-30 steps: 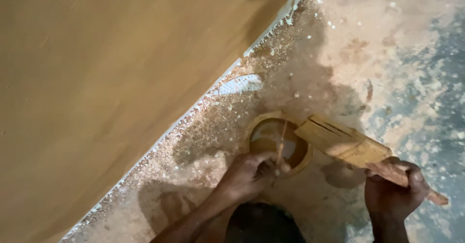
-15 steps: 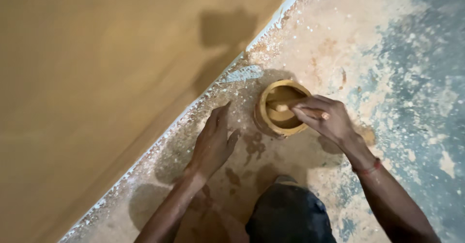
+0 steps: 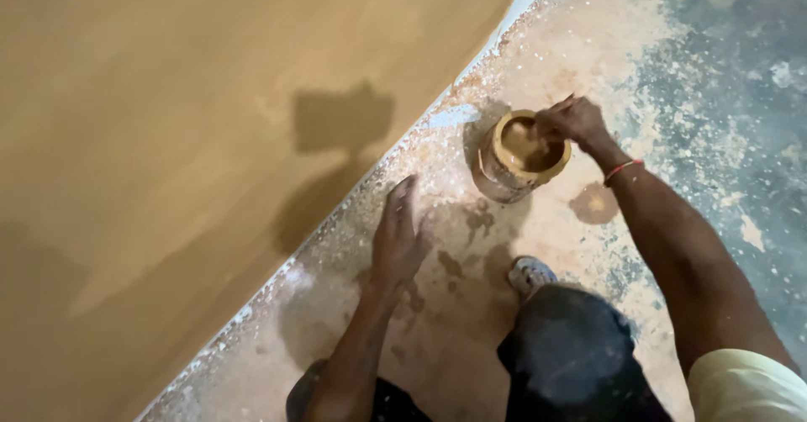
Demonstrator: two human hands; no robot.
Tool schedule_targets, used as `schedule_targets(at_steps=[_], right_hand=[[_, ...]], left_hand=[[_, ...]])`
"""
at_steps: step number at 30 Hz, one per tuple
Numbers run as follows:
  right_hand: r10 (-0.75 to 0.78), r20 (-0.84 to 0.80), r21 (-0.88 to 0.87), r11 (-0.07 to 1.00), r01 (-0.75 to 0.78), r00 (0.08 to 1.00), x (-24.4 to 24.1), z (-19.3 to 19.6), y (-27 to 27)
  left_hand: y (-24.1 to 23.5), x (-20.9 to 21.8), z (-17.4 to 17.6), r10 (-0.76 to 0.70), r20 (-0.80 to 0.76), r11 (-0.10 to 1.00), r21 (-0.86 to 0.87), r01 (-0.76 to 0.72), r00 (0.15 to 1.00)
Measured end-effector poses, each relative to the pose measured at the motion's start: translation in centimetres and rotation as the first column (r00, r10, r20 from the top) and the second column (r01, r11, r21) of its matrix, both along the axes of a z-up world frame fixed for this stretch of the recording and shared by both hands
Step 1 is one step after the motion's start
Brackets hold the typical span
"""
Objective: The person paints a wall with a brownish-yellow paint using a brush. They repeatedly dip the brush into a small container and apply the paint in smooth strokes, covering the lower section of the wall.
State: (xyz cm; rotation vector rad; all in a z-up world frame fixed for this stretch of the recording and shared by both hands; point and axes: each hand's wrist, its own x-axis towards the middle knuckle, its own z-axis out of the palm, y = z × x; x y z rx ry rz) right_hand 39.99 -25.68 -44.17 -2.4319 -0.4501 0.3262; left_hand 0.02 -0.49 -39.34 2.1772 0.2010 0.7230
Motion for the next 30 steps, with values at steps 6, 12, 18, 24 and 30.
schedule_targets(at_steps=[6, 12, 18, 24, 30], right_hand=[[-0.001, 0.195, -0.112, 0.993, 0.024, 0.981, -3.6, 8.6, 0.8], [0.027, 0.328, -0.263, 0.963, 0.064, 0.944, -1.1, 6.8, 1.7], [0.096, 0.254, -0.355, 0.935, 0.0, 0.962, 0.8, -1.4, 1.2], [0.697, 0.242, -0.708, 0.603, -0.368, 0.676, 1.1, -2.9, 0.2], [0.022, -0.149, -0.14, 0.989, -0.043, 0.989, 2.3, 0.0, -0.4]], left_hand=[[-1.2, -1.4, 1.1, -0.088, 0.153, 0.994, 0.081, 0.076, 0.984], [0.3, -1.9, 1.2, -0.06, 0.131, 0.983, 0.182, 0.036, 0.99], [1.7, -4.1, 0.4, -0.003, -0.138, 0.995, 0.101, 0.017, 0.99], [-0.2, -4.6, 3.5, 0.006, -0.143, 0.999, 0.05, 0.001, 0.99], [-0.5, -4.3, 8.8, 0.027, -0.161, 0.939, 0.343, 0.031, 0.987]])
